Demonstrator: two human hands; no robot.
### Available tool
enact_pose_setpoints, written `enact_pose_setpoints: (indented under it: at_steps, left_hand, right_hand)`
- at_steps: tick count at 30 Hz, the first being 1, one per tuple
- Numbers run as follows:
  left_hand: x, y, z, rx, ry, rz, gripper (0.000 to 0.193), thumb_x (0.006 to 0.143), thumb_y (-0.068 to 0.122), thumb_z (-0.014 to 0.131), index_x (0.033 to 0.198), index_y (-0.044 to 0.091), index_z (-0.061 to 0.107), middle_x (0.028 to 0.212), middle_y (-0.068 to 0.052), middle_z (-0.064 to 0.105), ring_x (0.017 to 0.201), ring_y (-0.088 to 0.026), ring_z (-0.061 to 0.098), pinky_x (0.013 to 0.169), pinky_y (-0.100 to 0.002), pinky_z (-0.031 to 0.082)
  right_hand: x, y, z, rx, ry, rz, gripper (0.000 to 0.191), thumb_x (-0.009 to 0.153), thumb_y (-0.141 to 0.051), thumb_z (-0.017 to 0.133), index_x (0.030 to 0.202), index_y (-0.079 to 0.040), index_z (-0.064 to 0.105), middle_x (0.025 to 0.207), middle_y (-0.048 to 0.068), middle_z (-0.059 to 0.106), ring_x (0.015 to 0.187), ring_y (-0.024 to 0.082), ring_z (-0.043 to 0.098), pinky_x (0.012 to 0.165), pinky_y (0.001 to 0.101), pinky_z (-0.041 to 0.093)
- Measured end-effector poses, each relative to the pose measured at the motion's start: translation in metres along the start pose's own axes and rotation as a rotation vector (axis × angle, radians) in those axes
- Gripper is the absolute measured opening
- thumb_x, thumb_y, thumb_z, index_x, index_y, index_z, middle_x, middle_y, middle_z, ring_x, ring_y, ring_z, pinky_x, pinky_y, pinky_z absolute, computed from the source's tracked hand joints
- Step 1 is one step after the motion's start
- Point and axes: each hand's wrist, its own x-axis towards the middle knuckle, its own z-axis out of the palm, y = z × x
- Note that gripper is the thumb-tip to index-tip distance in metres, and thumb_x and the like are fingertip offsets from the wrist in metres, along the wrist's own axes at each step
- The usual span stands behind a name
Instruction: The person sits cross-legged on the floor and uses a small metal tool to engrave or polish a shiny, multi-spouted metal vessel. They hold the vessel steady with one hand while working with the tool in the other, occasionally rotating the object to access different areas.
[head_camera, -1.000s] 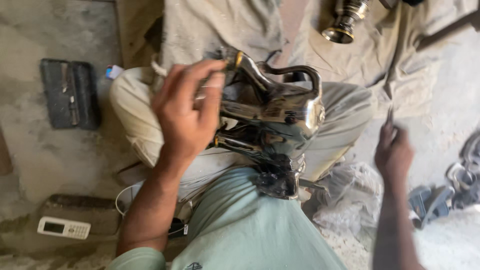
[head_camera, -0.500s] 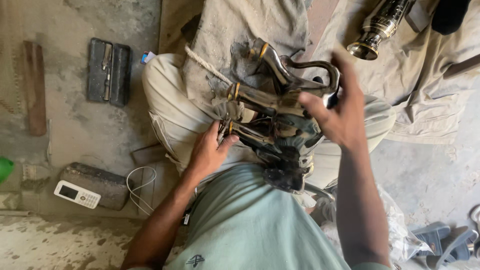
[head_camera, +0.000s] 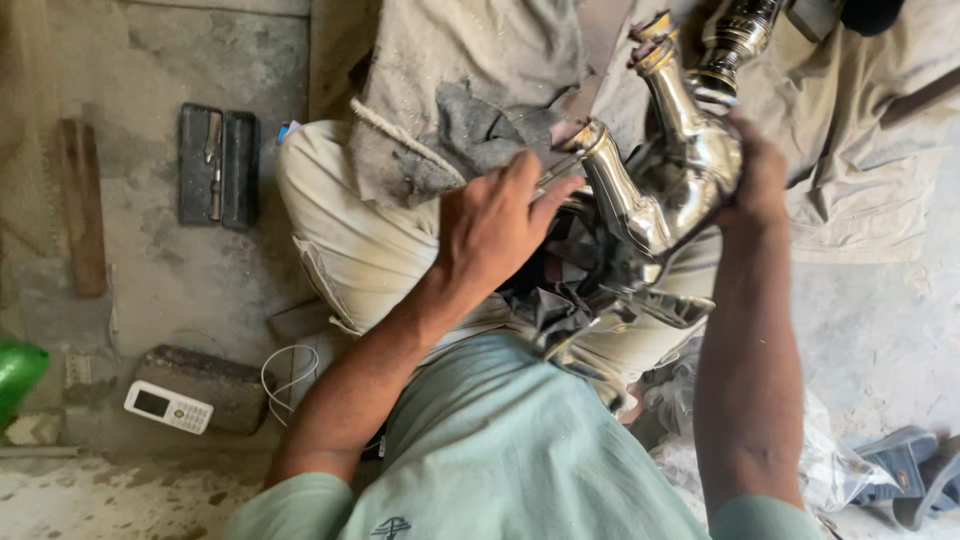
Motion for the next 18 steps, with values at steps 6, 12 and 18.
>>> enact_pose_setpoints:
  at_steps: [6, 12, 18]
  left_hand:
    - [-0.018, 0.006, -0.027, -0.105, 0.071, -0.059, 0.027, 0.104, 0.029, 0.069, 0.106, 0.003, 0.063, 0.093, -0.011, 0.07, 0.073, -0.027, 0.069, 0.058, -0.037, 0.051]
    - [-0.027, 0.027, -0.015, -0.192, -0.144, -0.084, 0.026, 0.096, 0.024, 0.075, 0.115, 0.008, 0.068, 0.103, -0.008, 0.07, 0.077, -0.028, 0.071, 0.06, -0.038, 0.055]
    - [-0.024, 0.045, -0.005, -0.266, -0.435, -0.131, 0.025, 0.094, 0.027, 0.075, 0.113, 0.011, 0.071, 0.087, -0.007, 0.068, 0.068, -0.027, 0.068, 0.057, -0.04, 0.053]
  right_hand:
    - [0.005, 0.009, 0.011, -1.238, 0.427, -0.575, 0.031, 0.103, -0.015, 0.065, 0.13, 0.0, 0.066, 0.094, 0.02, 0.072, 0.083, 0.027, 0.067, 0.078, 0.0383, 0.054]
    - [0.002, -0.006, -0.005, -1.16, -0.069, -0.571, 0.027, 0.107, -0.009, 0.062, 0.132, 0.0, 0.068, 0.103, 0.013, 0.074, 0.09, 0.016, 0.065, 0.082, 0.0286, 0.053]
    - [-0.055, -0.021, -0.122, -0.863, 0.308, -0.489, 0.019, 0.112, -0.013, 0.063, 0.121, 0.003, 0.069, 0.102, 0.007, 0.073, 0.092, 0.011, 0.07, 0.081, 0.0236, 0.057]
